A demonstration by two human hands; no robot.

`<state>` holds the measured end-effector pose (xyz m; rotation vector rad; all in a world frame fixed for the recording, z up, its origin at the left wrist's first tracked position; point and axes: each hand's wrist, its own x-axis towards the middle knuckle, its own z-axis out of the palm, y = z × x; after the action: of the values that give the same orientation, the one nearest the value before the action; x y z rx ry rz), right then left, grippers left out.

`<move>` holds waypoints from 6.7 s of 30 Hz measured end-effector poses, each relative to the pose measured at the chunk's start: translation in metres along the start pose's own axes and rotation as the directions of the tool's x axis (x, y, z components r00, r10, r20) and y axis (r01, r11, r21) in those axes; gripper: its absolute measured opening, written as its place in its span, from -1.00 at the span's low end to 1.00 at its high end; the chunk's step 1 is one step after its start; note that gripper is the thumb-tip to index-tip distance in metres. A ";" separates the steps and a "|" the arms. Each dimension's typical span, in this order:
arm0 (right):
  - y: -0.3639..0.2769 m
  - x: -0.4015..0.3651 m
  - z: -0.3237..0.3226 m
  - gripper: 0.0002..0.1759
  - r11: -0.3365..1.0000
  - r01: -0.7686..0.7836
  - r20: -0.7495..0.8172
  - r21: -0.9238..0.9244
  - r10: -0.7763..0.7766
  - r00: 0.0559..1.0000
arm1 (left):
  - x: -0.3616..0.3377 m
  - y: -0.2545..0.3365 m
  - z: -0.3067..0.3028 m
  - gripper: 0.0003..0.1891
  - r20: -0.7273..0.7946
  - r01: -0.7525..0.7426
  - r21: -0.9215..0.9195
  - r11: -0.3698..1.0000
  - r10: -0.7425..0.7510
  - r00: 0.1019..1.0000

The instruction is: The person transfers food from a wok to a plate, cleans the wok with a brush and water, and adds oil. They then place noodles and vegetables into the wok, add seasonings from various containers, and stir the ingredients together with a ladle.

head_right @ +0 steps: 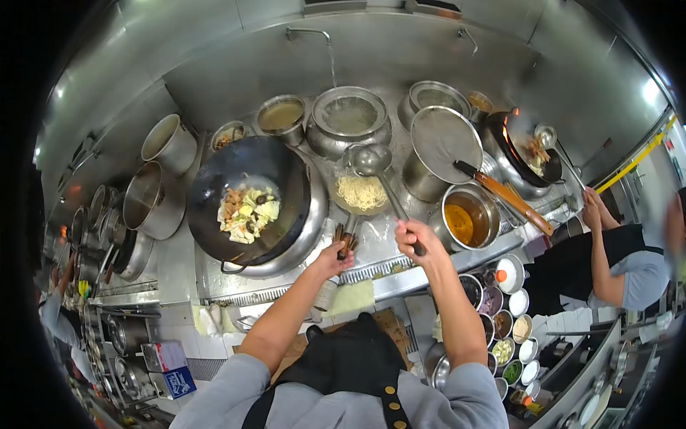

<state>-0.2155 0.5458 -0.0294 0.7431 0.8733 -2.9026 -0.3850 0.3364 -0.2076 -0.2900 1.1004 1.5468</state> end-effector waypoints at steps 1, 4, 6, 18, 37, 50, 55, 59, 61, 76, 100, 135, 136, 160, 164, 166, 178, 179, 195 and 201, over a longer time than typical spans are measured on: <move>0.008 -0.015 0.000 -0.81 0.987 0.012 -0.119 -0.162 -0.032 0.992 | -0.006 0.000 0.000 -0.78 -0.005 0.008 -0.010 1.000 -0.008 1.000; 0.039 -0.055 0.000 -0.47 0.486 -0.119 -0.326 -0.866 -0.369 0.870 | -0.009 -0.002 -0.006 -0.76 0.023 0.004 -0.006 1.000 -0.004 1.000; 0.052 -0.025 -0.093 -0.42 0.020 0.129 0.084 -0.991 -0.658 0.749 | -0.011 0.001 -0.001 -0.73 0.026 -0.014 0.008 1.000 0.014 1.000; -0.082 0.240 -0.015 -0.64 0.301 0.225 -0.005 -0.927 -0.608 0.794 | -0.055 -0.025 0.004 -0.35 -0.051 -0.078 0.042 0.996 0.080 0.995; -0.019 0.026 0.011 -0.85 0.981 -0.069 0.225 0.180 0.027 0.974 | 0.008 0.042 0.041 -0.82 0.124 0.025 0.039 0.999 -0.029 0.992; 0.119 -0.128 0.061 -0.24 0.057 -0.104 -0.115 -0.993 -0.679 0.725 | -0.111 0.057 -0.028 -0.87 0.221 0.070 0.240 0.968 -0.124 0.967; 0.123 -0.147 0.146 -0.46 0.795 0.431 -0.127 -0.428 -0.525 0.842 | -0.170 0.065 -0.036 -0.89 0.346 -0.001 0.232 0.973 -0.082 0.935; 0.103 -0.149 0.153 -0.48 0.891 0.455 0.040 -0.002 -0.454 0.890 | -0.215 0.073 -0.037 -0.85 0.546 0.054 0.010 0.998 -0.051 0.836; 0.110 -0.144 0.163 -0.44 0.793 0.447 -0.107 -0.414 -0.531 0.841 | -0.220 0.066 -0.038 -0.84 0.591 0.131 -0.011 0.991 -0.100 0.800; 0.125 -0.169 0.112 -0.44 0.884 0.457 -0.009 -0.095 -0.460 0.888 | -0.220 0.069 -0.040 -0.84 0.508 0.120 -0.006 0.993 -0.100 0.856; 0.260 0.033 0.224 -0.71 0.921 0.110 0.112 -0.374 -0.072 0.991 | -0.283 0.110 -0.203 -0.36 -0.116 -0.172 0.965 0.199 0.908 0.401; 0.196 -0.121 0.017 -0.65 0.701 0.160 -0.367 -0.695 -0.537 0.760 | 0.027 0.004 0.048 -0.77 0.169 -0.012 0.103 0.995 -0.006 0.986; 0.181 -0.130 0.033 -0.65 0.799 0.144 -0.381 -0.584 -0.426 0.820 | 0.044 -0.001 0.043 -0.63 0.136 -0.022 0.277 0.961 -0.017 0.991; 0.286 -0.129 0.102 -0.60 0.564 -0.007 -0.425 -0.826 -0.613 0.667 | -0.207 -0.160 -0.410 -0.62 -0.325 -0.066 0.042 0.997 0.076 0.942; 0.294 -0.157 0.117 -0.68 0.759 0.201 -0.448 -0.619 -0.552 0.703 | -0.191 -0.192 -0.395 -0.77 -0.197 0.117 0.530 0.840 -0.012 0.980; 0.295 -0.180 0.118 -0.70 0.784 0.249 -0.440 -0.569 -0.546 0.713 | -0.176 -0.211 -0.423 -0.80 -0.152 0.123 0.628 0.769 -0.034 0.988; 0.308 -0.283 0.029 -0.69 0.822 0.310 -0.700 -0.479 -0.570 0.431 | -0.161 -0.224 -0.466 -0.59 -0.172 -0.099 0.857 0.506 0.462 0.870; 0.307 -0.293 0.014 -0.70 0.832 0.232 -0.719 -0.504 -0.553 0.421 | -0.158 -0.231 -0.474 -0.62 -0.112 -0.274 0.790 0.549 0.567 0.816; 0.296 -0.339 -0.070 -0.72 0.904 0.299 -0.638 -0.306 -0.428 0.640 | -0.262 -0.259 -0.435 -0.80 -0.247 -0.013 0.843 0.538 0.409 0.878; 0.288 -0.363 -0.063 -0.69 0.854 0.518 -0.562 -0.046 -0.451 0.694 | -0.302 -0.258 -0.379 -0.78 -0.408 -0.079 0.649 0.757 0.434 0.803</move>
<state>0.1780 0.2944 -0.0611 1.6749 1.0870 -3.2513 -0.2079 -0.1710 -0.3188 -0.1183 2.1159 1.2808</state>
